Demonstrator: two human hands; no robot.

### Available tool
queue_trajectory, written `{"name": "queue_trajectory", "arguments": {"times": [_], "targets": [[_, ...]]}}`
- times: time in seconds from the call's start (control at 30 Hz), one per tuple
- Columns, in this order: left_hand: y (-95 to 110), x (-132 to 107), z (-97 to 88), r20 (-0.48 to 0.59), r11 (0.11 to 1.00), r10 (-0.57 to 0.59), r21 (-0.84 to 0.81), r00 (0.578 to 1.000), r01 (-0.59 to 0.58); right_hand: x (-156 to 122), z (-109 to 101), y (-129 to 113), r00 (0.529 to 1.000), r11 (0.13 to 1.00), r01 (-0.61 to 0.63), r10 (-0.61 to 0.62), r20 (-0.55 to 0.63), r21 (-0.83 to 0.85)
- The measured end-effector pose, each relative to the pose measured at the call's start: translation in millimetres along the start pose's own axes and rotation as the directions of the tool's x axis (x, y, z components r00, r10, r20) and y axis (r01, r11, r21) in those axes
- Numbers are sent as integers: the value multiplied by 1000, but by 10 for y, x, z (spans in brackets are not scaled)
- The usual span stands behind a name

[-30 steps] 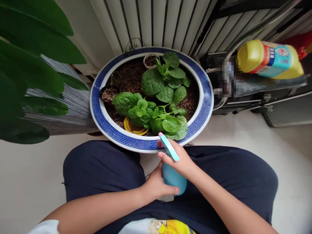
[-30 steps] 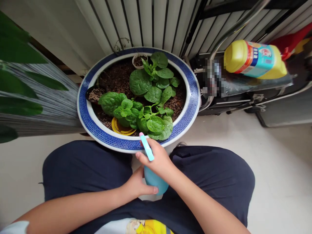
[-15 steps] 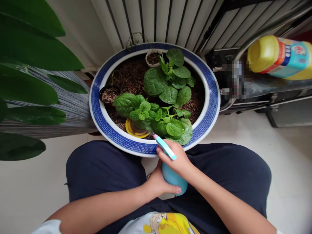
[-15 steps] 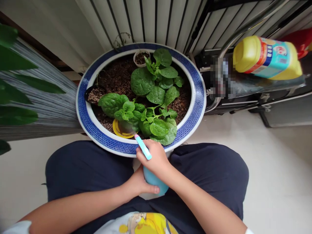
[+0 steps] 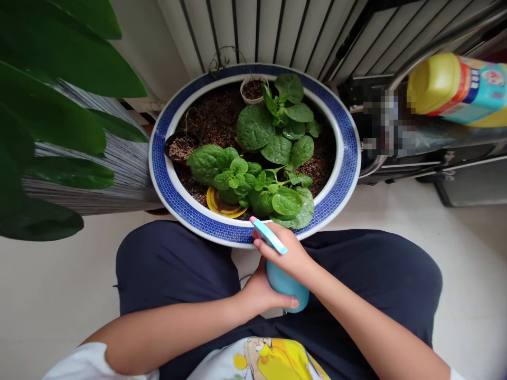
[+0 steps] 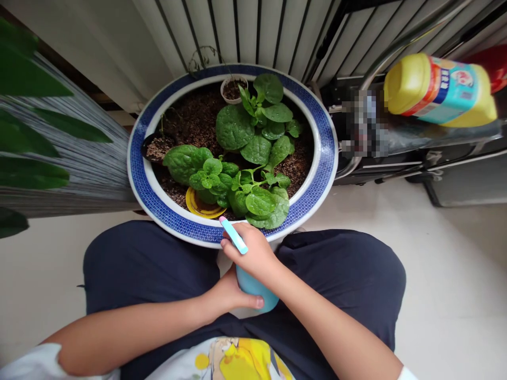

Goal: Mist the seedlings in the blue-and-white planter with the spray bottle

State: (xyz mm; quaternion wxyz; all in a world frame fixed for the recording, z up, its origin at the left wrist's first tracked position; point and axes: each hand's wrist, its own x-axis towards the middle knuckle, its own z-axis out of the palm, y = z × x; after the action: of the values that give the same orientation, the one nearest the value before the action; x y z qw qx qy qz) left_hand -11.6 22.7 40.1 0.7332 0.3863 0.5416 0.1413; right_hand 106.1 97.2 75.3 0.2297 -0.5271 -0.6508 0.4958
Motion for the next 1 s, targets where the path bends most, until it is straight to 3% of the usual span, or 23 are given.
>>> {"name": "queue_trajectory", "arguments": {"times": [0.27,0.5,1.0], "targets": [[125,-1,41,42,998,44,-40,998,-43,-38,-95,-50,1000,1000,11,-11,8,15],[110,40,85,7,999,53,11,999,-53,-42,-132,-57,998,998,54,-55,-8,-40],[63,-16,72,-11,999,-40,-12,999,40,-33,-59,-87,997,996,15,-8,79,-87]]}}
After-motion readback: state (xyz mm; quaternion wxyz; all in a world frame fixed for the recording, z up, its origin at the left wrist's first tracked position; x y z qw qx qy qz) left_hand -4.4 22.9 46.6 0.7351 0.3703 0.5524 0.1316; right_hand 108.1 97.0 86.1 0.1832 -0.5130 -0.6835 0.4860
